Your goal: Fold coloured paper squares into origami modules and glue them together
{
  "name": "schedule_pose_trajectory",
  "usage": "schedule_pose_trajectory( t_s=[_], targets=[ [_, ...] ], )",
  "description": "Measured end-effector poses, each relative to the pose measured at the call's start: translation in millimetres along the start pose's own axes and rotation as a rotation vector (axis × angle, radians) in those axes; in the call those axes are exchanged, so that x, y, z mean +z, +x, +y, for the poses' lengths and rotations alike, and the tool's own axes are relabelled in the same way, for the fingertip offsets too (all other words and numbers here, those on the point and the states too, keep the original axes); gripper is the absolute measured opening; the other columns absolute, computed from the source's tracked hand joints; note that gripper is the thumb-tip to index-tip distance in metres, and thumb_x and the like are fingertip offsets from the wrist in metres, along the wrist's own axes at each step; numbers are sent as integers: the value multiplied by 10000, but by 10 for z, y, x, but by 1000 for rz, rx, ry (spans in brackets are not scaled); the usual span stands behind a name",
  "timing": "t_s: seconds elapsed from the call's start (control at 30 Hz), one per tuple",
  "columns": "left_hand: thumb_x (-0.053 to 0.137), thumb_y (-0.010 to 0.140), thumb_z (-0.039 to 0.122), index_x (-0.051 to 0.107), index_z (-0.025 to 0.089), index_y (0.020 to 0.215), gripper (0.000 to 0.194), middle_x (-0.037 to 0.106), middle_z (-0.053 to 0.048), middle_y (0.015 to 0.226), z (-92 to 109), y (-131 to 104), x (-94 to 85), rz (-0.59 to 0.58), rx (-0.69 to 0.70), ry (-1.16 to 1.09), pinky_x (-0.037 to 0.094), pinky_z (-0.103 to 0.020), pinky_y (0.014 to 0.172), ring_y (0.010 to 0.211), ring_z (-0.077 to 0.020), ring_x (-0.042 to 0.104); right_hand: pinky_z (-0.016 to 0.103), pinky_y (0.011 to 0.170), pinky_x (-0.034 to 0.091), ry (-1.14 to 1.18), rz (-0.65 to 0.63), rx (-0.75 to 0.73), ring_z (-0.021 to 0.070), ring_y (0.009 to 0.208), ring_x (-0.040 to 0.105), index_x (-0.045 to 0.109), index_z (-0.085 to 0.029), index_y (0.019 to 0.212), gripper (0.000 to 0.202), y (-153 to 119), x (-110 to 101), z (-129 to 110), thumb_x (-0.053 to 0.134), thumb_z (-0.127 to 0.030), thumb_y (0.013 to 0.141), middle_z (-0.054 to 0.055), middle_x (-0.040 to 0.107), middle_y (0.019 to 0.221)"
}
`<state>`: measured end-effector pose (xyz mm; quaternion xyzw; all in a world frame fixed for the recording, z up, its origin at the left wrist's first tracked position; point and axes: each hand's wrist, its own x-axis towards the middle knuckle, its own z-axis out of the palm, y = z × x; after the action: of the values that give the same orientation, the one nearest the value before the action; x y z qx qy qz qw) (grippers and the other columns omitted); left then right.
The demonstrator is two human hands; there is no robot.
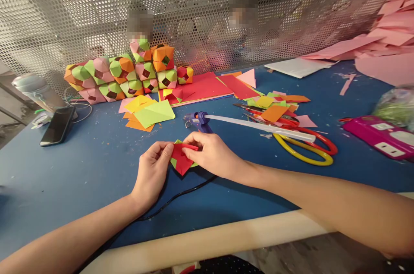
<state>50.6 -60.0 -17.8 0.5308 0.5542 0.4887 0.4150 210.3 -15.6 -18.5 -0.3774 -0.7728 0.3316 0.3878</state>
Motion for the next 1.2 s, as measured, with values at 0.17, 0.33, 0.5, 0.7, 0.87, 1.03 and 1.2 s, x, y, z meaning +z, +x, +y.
schedule_pose_trajectory(
  t_s=[0.17,0.33,0.5,0.7,0.87,1.03,1.2],
  targets=[
    [638,762,322,587,175,965,256,659,-22,875,29,6,50,-54,-56,-136,473,-259,753,837,-155,597,204,535,384,-5,23,5,91,581,497,580,-158,729,75,-8,4,-7,536,-185,783,-22,583,653],
    [634,756,330,619,166,865,198,649,-7,788,7,6,58,-80,-108,-115,455,-227,648,717,-128,575,207,561,405,-29,44,-39,96,610,525,579,-161,712,72,-22,51,1,542,-158,774,-7,607,696],
    [653,724,309,630,166,795,161,644,1,744,-61,41,20,-27,-82,-114,445,-229,621,666,-120,563,232,613,455,-14,-5,-79,113,660,567,601,-165,872,120,-37,8,-83,521,-243,831,26,643,799],
    [669,690,267,643,147,849,201,672,-19,794,-69,180,-52,86,-76,-192,454,-245,643,682,-129,587,270,529,380,-420,-122,-164,121,525,514,590,-180,691,177,-38,-360,-234,518,-236,843,14,583,603],
    [683,666,268,627,138,815,205,667,-17,752,-84,266,-81,140,-93,-203,447,-248,612,652,-133,589,276,446,261,-689,-160,-98,108,383,401,503,-204,447,383,2,-693,68,671,-398,731,-17,399,401],
    [684,659,291,625,144,822,227,675,-25,765,-135,284,-86,132,-94,-149,457,-261,634,666,-144,598,268,453,272,-790,-40,108,170,486,518,643,-210,649,468,214,-694,303,553,-666,704,62,600,599],
    [671,660,282,627,147,819,213,671,-20,756,-149,282,-82,128,-104,-124,461,-264,627,662,-148,602,258,486,342,-571,-102,225,169,518,554,629,-214,786,243,307,-469,269,555,-445,775,21,615,590]
  ],
)
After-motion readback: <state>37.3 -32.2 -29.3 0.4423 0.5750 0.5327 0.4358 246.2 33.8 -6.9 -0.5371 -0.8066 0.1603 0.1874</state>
